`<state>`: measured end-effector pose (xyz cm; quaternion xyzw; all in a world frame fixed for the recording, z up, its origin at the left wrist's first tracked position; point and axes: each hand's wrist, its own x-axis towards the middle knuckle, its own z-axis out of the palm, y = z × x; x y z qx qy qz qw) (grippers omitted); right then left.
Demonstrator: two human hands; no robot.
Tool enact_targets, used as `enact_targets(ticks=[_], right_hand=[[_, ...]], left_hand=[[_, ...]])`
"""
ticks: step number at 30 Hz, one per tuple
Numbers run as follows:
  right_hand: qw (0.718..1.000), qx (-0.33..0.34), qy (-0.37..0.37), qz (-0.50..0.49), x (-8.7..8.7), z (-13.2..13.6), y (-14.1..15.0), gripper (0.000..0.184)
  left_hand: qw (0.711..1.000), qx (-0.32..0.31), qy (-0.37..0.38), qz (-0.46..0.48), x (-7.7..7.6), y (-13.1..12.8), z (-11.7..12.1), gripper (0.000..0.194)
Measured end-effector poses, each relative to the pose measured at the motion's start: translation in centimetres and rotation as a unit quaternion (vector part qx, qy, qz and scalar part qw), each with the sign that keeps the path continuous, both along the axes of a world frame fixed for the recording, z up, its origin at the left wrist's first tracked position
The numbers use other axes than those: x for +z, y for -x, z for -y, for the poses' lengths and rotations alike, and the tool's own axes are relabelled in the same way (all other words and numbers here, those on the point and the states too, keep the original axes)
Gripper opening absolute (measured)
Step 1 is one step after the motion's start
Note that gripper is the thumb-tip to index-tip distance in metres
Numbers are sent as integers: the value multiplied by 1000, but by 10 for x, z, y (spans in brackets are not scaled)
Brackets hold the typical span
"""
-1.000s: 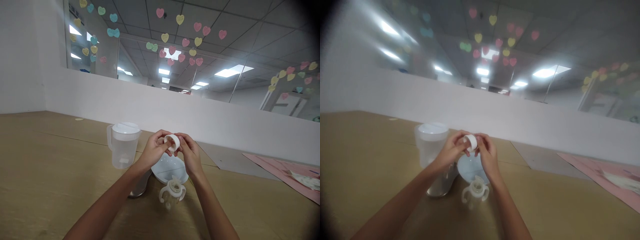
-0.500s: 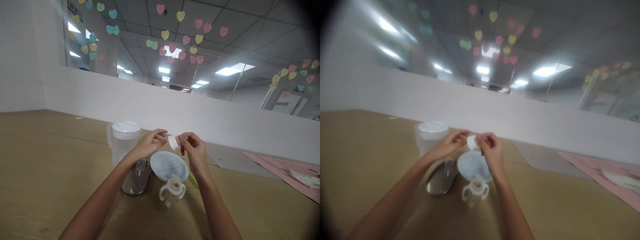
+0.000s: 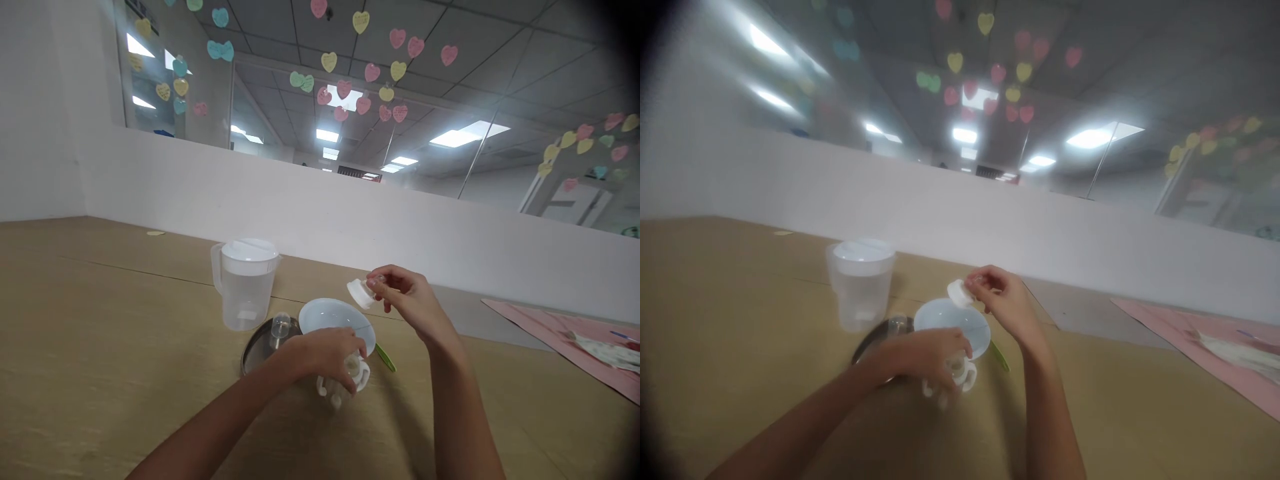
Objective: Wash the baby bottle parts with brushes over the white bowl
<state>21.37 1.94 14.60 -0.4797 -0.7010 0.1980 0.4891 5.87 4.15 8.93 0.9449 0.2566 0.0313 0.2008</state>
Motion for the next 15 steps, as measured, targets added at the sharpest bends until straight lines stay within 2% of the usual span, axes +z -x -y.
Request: enact_targets(ticks=[5, 8, 11, 15], right_hand=[[989, 29, 47, 137, 3, 8, -9, 23], [973, 35, 74, 217, 3, 10, -15, 20], [945, 74, 107, 301, 1, 10, -17, 16], [927, 116, 109, 341, -3, 5, -13, 12]], left_hand=[[1000, -17, 0, -11, 0, 9, -13, 41], [1000, -19, 3, -21, 6, 16, -15, 48], [999, -6, 24, -25, 9, 21, -18, 57], [999, -11, 51, -8, 5, 23, -27, 58]])
